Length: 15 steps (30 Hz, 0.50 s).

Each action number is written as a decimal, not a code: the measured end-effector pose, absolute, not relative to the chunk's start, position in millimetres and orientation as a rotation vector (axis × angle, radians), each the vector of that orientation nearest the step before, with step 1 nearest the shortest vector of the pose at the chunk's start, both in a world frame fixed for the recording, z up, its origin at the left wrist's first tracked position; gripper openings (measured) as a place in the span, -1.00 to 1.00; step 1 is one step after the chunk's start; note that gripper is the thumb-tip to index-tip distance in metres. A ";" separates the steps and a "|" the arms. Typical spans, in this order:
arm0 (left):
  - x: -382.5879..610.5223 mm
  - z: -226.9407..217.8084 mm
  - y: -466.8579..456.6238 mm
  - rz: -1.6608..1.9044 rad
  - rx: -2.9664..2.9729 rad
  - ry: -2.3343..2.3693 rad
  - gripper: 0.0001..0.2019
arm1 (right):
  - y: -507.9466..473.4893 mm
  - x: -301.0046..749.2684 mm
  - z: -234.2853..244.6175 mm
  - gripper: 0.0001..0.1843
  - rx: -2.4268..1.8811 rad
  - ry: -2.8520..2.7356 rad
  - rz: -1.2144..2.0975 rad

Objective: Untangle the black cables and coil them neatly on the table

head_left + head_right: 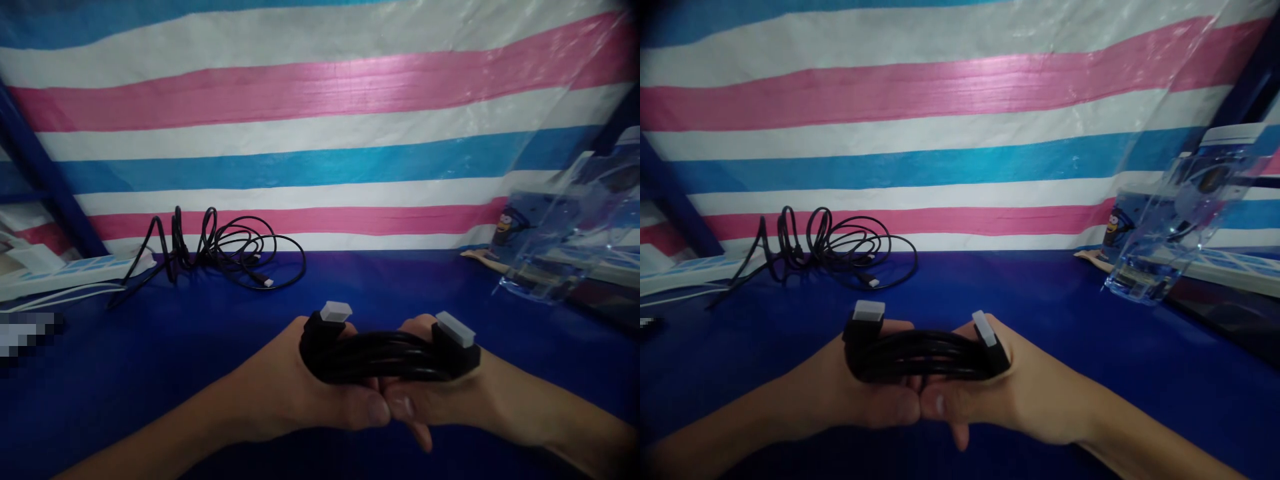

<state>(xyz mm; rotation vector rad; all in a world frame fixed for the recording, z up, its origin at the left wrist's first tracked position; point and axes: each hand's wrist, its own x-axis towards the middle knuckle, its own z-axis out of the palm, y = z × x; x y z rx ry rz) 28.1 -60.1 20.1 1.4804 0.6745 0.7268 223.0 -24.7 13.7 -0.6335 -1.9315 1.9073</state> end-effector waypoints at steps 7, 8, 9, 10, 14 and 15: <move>30.2 20.3 -61.8 0.746 1.523 0.717 -0.88 | -28.6 222.7 13.2 -0.96 -0.644 -1.939 1.895; 30.8 20.3 -62.0 0.751 1.542 0.738 -0.89 | -29.1 222.3 14.0 -0.93 -0.675 -1.951 1.871; 31.4 20.3 -62.2 0.755 1.559 0.767 -0.89 | -29.5 221.9 14.9 -0.91 -0.709 -1.960 1.852; 31.9 20.3 -62.5 0.757 1.576 0.797 -0.90 | -29.9 221.4 15.8 -0.89 -0.736 -1.968 1.836; 33.6 19.1 -64.2 0.752 1.584 0.854 -0.92 | -31.4 220.1 18.3 -0.89 -0.801 -1.994 1.788; 33.9 18.7 -64.4 0.755 1.581 0.854 -0.92 | -31.4 219.9 18.6 -0.87 -0.819 -2.008 1.774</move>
